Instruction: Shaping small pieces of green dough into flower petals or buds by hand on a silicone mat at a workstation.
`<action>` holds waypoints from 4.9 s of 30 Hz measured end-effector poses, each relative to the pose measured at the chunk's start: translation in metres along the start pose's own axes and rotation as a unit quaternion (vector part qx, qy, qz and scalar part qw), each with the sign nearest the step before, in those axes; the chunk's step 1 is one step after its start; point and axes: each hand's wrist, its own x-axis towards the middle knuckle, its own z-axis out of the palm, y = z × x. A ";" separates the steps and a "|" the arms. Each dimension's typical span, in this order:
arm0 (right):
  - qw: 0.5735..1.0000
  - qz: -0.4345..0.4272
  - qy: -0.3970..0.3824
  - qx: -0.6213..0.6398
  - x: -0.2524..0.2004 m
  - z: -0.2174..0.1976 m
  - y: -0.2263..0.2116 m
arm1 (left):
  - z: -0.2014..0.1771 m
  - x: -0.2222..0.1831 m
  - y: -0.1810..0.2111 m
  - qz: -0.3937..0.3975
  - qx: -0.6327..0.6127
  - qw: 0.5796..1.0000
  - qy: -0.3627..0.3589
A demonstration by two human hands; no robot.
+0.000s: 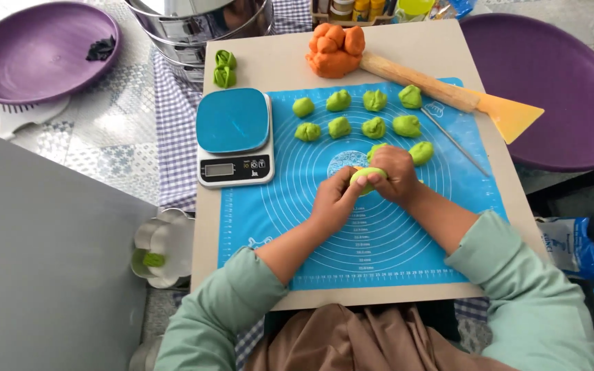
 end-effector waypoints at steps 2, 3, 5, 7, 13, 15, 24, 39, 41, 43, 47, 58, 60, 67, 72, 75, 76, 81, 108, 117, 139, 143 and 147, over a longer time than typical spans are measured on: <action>1.000 0.006 0.012 -0.012 -0.001 0.004 -0.002 | -0.004 -0.001 -0.012 -0.011 0.017 1.000 0.001; 0.999 0.010 0.019 -0.023 0.001 0.002 -0.001 | -0.003 0.001 -0.018 -0.021 0.030 0.999 0.007; 1.000 0.011 0.021 -0.013 0.001 0.003 0.003 | -0.003 0.004 -0.025 -0.023 0.025 0.999 0.014; 1.000 0.015 0.019 0.001 -0.001 0.003 0.005 | -0.004 0.004 -0.040 -0.031 0.017 0.999 0.026; 0.997 0.070 0.003 0.035 -0.015 -0.001 0.010 | -0.002 0.008 -0.050 0.003 0.067 0.994 0.082; 0.990 0.117 0.009 0.079 -0.014 0.002 0.015 | -0.006 0.012 -0.052 0.012 0.104 0.990 0.091; 0.987 0.139 0.005 0.077 -0.005 -0.006 0.005 | -0.002 0.015 -0.034 -0.008 0.138 0.990 0.041; 0.992 -0.075 -0.019 -0.104 -0.002 0.006 -0.008 | -0.019 0.005 -0.040 0.002 0.087 0.996 -0.029; 0.989 -0.087 -0.035 -0.114 -0.004 0.006 -0.009 | -0.020 0.005 -0.039 0.011 0.092 0.995 -0.041; 0.986 -0.097 -0.051 -0.127 -0.005 0.005 -0.009 | -0.019 0.005 -0.037 0.019 0.096 0.994 -0.055; 0.980 -0.096 -0.049 -0.169 -0.007 0.002 -0.007 | -0.012 0.006 -0.038 0.006 0.102 0.993 -0.065; 0.961 0.031 -0.112 -0.249 0.000 -0.004 -0.034 | -0.011 0.005 -0.026 0.018 0.129 0.992 0.004; 0.961 0.167 -0.139 -0.174 0.001 0.000 -0.046 | -0.011 0.008 -0.039 0.032 0.116 0.993 0.015; 0.943 0.315 -0.101 0.040 0.006 0.006 -0.081 | -0.015 0.008 -0.035 0.055 0.108 0.993 0.008; 0.956 0.270 -0.059 0.095 0.008 0.003 -0.077 | -0.018 0.005 -0.029 0.086 0.046 0.994 -0.045; 0.969 0.231 -0.063 0.061 -0.003 -0.003 -0.057 | -0.015 -0.001 -0.014 0.078 0.054 0.994 -0.063; 0.969 0.231 -0.063 0.063 -0.003 -0.004 -0.054 | -0.014 -0.001 -0.012 0.077 0.055 0.994 -0.062; 0.981 0.164 -0.099 -0.028 -0.007 -0.005 -0.045 | -0.013 0.001 -0.010 0.049 0.067 0.994 -0.068; 0.959 0.245 -0.143 0.007 -0.006 -0.014 -0.044 | -0.008 0.007 -0.048 -0.001 -0.012 0.994 -0.107; 0.942 0.295 -0.159 0.032 0.011 -0.016 -0.066 | -0.001 -0.001 -0.044 0.015 0.004 0.992 -0.122; 0.961 0.242 -0.124 0.058 -0.016 -0.008 -0.029 | -0.005 -0.003 -0.008 0.003 0.106 0.987 -0.121; 0.958 0.248 -0.127 0.074 -0.014 -0.008 -0.030 | -0.004 -0.004 -0.006 -0.004 0.112 0.987 -0.112; 0.956 0.252 -0.125 0.079 -0.015 -0.007 -0.028 | -0.004 -0.004 -0.006 -0.003 0.122 0.987 -0.107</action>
